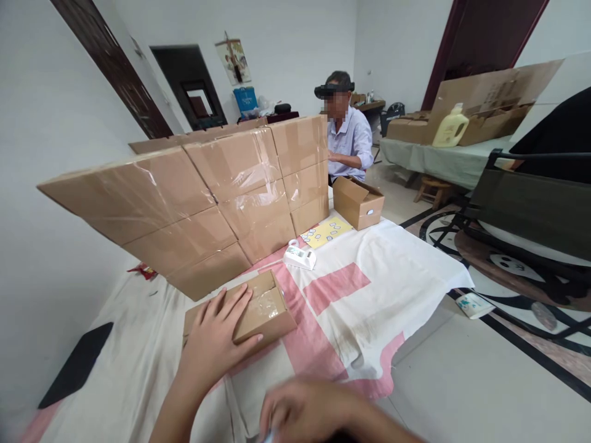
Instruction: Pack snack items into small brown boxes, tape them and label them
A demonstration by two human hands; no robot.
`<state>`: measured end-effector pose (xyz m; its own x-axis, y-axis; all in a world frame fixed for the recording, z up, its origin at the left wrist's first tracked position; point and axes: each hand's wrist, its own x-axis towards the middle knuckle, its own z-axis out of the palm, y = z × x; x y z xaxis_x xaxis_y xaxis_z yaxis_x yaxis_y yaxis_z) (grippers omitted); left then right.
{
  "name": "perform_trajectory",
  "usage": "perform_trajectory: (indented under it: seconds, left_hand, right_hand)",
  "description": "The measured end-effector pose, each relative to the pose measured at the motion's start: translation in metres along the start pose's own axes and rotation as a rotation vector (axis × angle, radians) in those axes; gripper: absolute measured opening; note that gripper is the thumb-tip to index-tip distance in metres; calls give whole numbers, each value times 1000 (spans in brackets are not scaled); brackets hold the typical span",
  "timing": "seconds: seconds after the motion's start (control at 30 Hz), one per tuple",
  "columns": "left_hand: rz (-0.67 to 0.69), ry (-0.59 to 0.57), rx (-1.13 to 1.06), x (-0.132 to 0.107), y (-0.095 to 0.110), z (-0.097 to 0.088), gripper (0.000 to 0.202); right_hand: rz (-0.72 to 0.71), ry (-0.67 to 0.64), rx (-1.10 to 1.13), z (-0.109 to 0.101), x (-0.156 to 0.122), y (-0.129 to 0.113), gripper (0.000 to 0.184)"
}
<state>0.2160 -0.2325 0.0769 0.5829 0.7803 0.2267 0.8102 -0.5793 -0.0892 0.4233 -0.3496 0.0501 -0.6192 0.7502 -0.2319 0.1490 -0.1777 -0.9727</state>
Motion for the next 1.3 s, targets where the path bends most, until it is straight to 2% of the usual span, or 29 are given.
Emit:
perform_trajectory:
  seconds: [0.07,0.13,0.23,0.27,0.37,0.53,0.67,0.73,0.83,0.93,1.0,1.07,1.1,1.13,1.17,1.23,1.27,1.3]
  left_hand:
    - [13,12,11,1,-1,1,76]
    - [24,26,20,2,-3,2,76]
    - [32,46,25,2,-4,5,77]
    - [33,56,26,1,-4,6,78]
    - [38,92,28,-1,-4,7,79]
    - [32,102,20,-1,-2,6,79]
    - [30,86,11,1,-3,5,80]
    - [31,91,7,1,-2,5,80]
    - [35,96,1,-2,1,4,79]
    - [42,101,5,-5,3,3,76]
    - [47,120,13,-6,3,3,75]
    - [59,143,25,-8,2,3,75]
    - [71,156,30,-8,1,3,75]
    - [86,167,34,-8,0,4,74]
    - [104,176,36,-8,-2,4,73]
    - [143,188,36,-8,-5,6,72]
    - [160,189,32,-8,-7,7,72]
    - [174,189,24,-8,-8,8,72]
  right_hand:
    - [-17,154,55,-65,-7,0,28]
    - [-95,519,70,-133,-6,-4,31]
    - [-102,774,-50,-221,16,-15,28]
    - [-38,819,-142,-244,29,-18,26]
    - [171,878,-439,-290,71,-23,29]
    - [428,804,-656,-325,127,-19,58]
    - [636,684,-801,-334,149,-14,78]
    - [692,660,-862,-335,155,-13,78]
    - [749,700,-934,-337,158,-18,74]
    - [736,787,-978,-338,146,-30,80]
    - [636,830,-1001,-329,125,-35,87]
    - [352,849,-974,-306,96,-33,88]
    - [128,831,-920,-288,81,-28,89]
    - [-94,775,-831,-267,67,-20,92]
    - [-208,652,-738,-243,54,-11,99]
    - [-250,313,-573,-192,37,10,116]
    - [-250,194,-500,-168,33,19,124]
    - [-263,152,-422,-147,32,27,130]
